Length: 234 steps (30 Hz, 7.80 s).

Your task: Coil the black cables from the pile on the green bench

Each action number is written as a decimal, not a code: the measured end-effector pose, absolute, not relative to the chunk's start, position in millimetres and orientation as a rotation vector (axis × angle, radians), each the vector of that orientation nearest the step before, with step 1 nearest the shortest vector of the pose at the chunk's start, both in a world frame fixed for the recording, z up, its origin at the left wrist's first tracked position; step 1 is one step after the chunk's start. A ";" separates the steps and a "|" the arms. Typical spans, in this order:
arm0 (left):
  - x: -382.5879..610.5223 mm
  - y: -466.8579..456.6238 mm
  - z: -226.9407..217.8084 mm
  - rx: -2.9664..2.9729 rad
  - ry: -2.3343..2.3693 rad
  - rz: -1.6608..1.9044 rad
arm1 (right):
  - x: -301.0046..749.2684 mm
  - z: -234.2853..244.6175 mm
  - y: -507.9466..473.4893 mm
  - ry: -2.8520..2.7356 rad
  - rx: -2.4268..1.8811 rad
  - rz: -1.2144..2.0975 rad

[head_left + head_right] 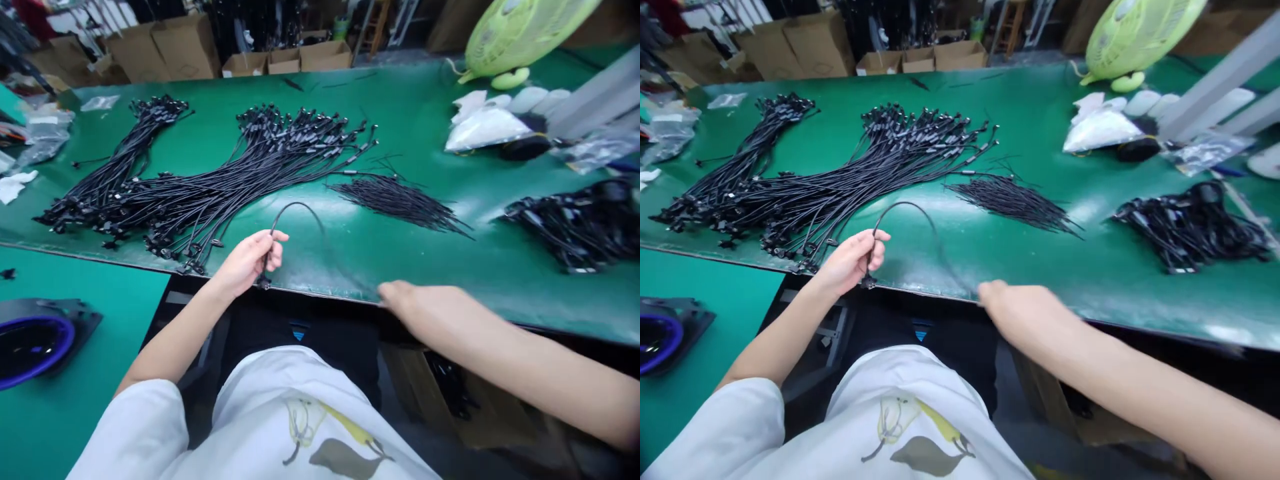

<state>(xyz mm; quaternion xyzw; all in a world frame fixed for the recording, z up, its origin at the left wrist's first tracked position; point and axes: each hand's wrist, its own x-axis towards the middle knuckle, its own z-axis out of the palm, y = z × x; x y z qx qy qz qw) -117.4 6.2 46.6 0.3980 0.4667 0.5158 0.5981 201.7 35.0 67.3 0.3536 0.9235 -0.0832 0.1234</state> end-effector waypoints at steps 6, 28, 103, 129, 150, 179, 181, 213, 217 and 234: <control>-57.5 -22.0 44.5 1.386 1.025 0.853 | 144.0 101.7 33.1 3.012 0.892 -0.182; -133.9 -42.4 61.6 0.504 0.732 1.253 | 241.5 52.6 101.8 2.925 1.693 -1.039; -47.6 -27.2 28.5 0.716 0.797 1.029 | 141.4 35.7 46.3 3.352 1.420 -1.120; -25.5 -49.6 26.5 0.506 0.529 0.668 | 120.2 42.8 26.6 2.703 0.811 -3.000; -47.9 -31.1 39.0 1.308 0.969 0.290 | 161.3 37.4 19.8 3.323 0.388 -0.054; -15.2 -8.7 20.2 0.733 1.093 0.936 | 281.6 -7.7 211.3 3.001 2.362 0.206; -13.2 -8.6 21.3 0.718 1.082 0.985 | 270.1 1.0 181.0 2.993 2.449 0.270; -37.9 -6.0 17.8 0.741 0.906 0.559 | 135.1 66.8 27.6 2.977 -0.240 1.143; -31.0 -13.9 24.3 0.858 0.994 0.632 | 131.8 64.5 25.4 2.845 -0.129 1.195; -50.2 -5.7 48.8 1.487 1.049 1.060 | 119.4 50.1 53.9 3.457 1.597 -0.673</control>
